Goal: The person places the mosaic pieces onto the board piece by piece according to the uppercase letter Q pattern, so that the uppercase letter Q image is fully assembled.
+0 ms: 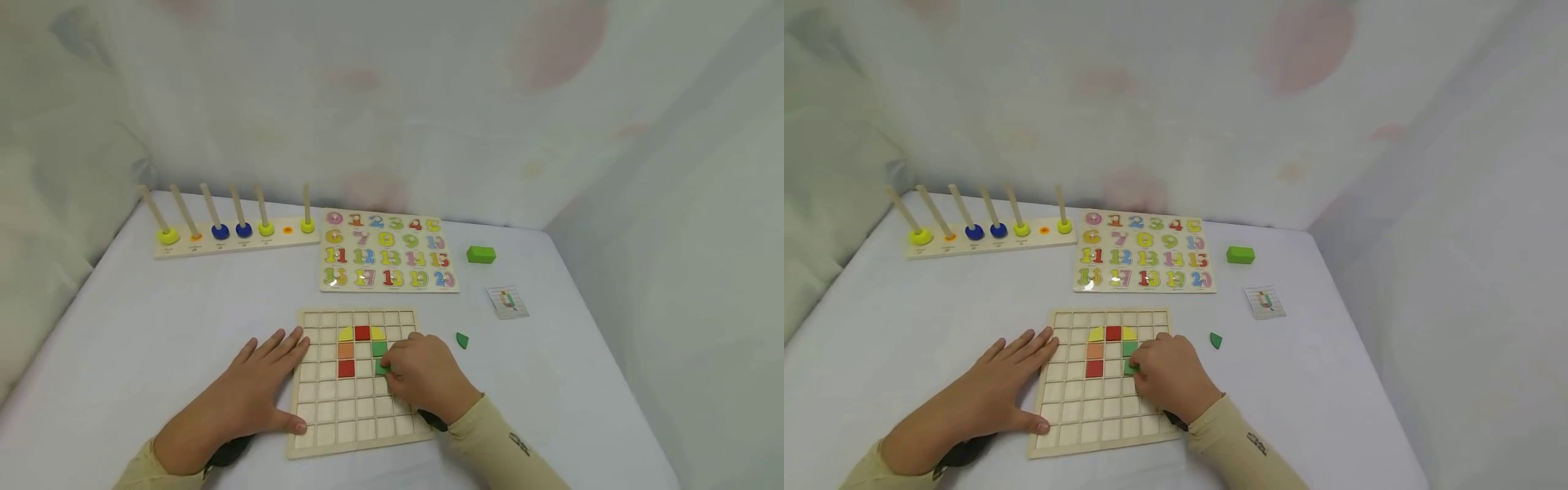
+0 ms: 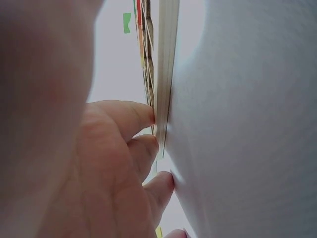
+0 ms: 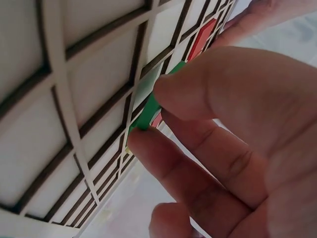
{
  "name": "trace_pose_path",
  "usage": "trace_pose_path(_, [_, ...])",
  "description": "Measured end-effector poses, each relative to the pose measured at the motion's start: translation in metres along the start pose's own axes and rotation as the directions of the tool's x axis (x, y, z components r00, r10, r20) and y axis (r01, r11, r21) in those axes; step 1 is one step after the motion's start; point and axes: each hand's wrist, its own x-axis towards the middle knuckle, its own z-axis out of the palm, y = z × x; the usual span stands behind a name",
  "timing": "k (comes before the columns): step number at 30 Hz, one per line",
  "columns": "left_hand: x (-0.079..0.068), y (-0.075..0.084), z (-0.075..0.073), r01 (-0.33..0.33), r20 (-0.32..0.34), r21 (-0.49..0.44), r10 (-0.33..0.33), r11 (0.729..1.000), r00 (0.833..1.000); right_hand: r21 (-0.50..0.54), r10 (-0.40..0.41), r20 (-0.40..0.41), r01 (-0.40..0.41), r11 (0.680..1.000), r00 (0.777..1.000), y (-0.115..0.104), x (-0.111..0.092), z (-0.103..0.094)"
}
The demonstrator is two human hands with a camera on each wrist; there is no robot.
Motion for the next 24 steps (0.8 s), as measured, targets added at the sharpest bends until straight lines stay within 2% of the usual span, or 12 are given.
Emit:
trace_pose_path(6, [0.0,0.004,-0.002,-0.014,-0.022,0.008,0.015,1.0,1.0,-0.013,0.009,-0.002,-0.009,1.0,1.0,0.002,0.0,-0.001])
trace_pose_path(15, [-0.006,0.004,-0.006,0.023,0.005,0.013,-0.023,1.0,1.0,0.011,-0.028,0.032,0.028,1.0,0.999,-0.003,0.007,0.003])
trace_pose_path(19, [-0.007,0.003,-0.006,0.035,0.018,-0.006,-0.035,0.999,0.999,0.048,-0.037,0.041,0.035,0.998,0.998,-0.008,0.007,0.001])
trace_pose_path(24, [-0.003,0.005,-0.004,0.021,0.011,-0.001,-0.021,1.0,1.0,0.123,0.007,0.043,-0.013,0.992,0.999,-0.01,-0.004,-0.001])
